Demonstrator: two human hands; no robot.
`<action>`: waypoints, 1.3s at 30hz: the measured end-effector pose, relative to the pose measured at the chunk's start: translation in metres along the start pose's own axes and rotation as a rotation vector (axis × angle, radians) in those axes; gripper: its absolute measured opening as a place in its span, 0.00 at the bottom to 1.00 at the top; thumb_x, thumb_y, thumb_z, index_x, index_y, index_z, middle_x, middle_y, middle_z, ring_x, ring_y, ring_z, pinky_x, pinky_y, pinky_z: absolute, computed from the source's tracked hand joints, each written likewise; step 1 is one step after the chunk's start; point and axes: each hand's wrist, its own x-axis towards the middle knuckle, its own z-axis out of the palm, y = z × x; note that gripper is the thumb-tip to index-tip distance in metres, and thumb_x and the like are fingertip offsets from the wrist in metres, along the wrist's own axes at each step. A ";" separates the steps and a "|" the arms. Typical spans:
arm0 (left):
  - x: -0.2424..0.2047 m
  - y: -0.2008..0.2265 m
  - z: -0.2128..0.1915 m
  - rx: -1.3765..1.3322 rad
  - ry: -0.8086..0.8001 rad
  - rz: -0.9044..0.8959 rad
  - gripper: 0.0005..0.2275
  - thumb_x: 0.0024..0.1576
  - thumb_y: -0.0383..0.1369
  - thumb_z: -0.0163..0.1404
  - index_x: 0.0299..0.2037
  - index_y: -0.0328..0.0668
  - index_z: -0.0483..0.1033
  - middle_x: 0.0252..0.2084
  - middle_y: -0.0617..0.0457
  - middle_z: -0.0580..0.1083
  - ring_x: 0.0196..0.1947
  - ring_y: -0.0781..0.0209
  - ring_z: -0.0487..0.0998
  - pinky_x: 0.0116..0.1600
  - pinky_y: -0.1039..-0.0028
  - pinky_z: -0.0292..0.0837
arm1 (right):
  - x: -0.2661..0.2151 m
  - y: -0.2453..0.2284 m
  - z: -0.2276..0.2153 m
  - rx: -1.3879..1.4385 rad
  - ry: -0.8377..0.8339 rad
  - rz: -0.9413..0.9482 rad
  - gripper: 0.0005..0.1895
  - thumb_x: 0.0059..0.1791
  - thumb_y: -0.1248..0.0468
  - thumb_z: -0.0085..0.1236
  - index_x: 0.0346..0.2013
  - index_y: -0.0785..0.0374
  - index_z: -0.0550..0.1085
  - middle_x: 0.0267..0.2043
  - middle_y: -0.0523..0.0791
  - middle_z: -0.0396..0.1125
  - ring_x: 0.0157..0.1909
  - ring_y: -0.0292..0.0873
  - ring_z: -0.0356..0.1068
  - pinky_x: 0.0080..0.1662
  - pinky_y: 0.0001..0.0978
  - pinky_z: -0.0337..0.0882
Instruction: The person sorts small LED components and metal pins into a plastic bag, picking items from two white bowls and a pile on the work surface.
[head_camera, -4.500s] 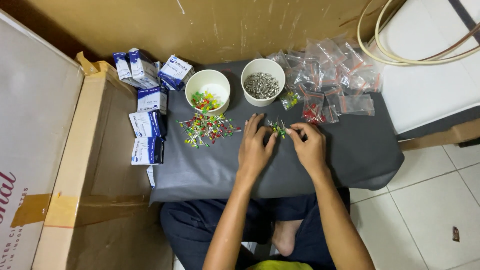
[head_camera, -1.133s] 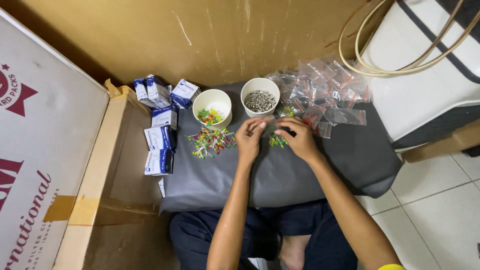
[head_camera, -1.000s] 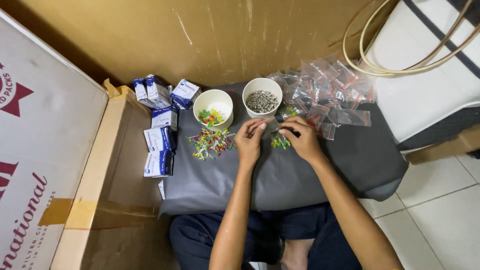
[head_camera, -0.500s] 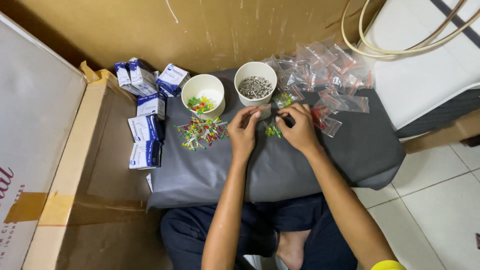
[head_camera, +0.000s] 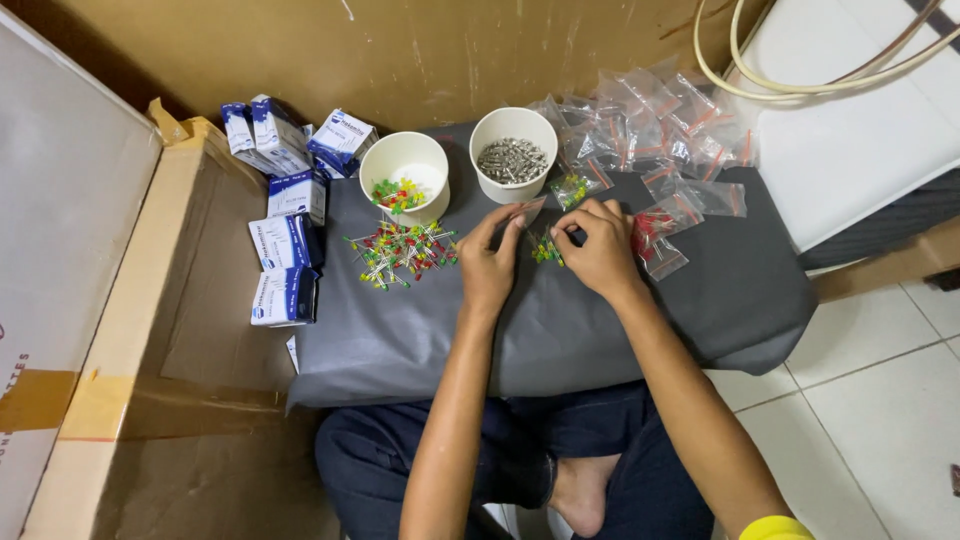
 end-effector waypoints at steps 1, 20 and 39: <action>0.000 0.001 0.000 -0.001 0.000 -0.001 0.07 0.57 0.26 0.58 0.44 0.44 0.83 0.38 0.49 0.83 0.43 0.50 0.84 0.48 0.64 0.78 | 0.001 -0.002 -0.002 -0.001 -0.001 0.000 0.04 0.42 0.63 0.67 0.29 0.52 0.79 0.30 0.37 0.66 0.43 0.47 0.67 0.46 0.42 0.67; -0.002 0.008 -0.003 -0.019 -0.074 0.028 0.06 0.58 0.27 0.58 0.44 0.43 0.83 0.39 0.49 0.82 0.43 0.46 0.83 0.48 0.61 0.78 | 0.005 0.007 -0.008 0.552 -0.030 -0.097 0.03 0.53 0.68 0.63 0.40 0.65 0.79 0.36 0.47 0.75 0.42 0.49 0.73 0.48 0.39 0.71; -0.003 0.007 -0.003 -0.013 -0.085 0.032 0.06 0.58 0.27 0.58 0.44 0.42 0.82 0.39 0.47 0.82 0.43 0.45 0.83 0.47 0.60 0.79 | 0.004 0.008 -0.007 0.593 0.021 -0.084 0.04 0.56 0.70 0.58 0.40 0.68 0.79 0.38 0.50 0.74 0.45 0.50 0.73 0.51 0.42 0.70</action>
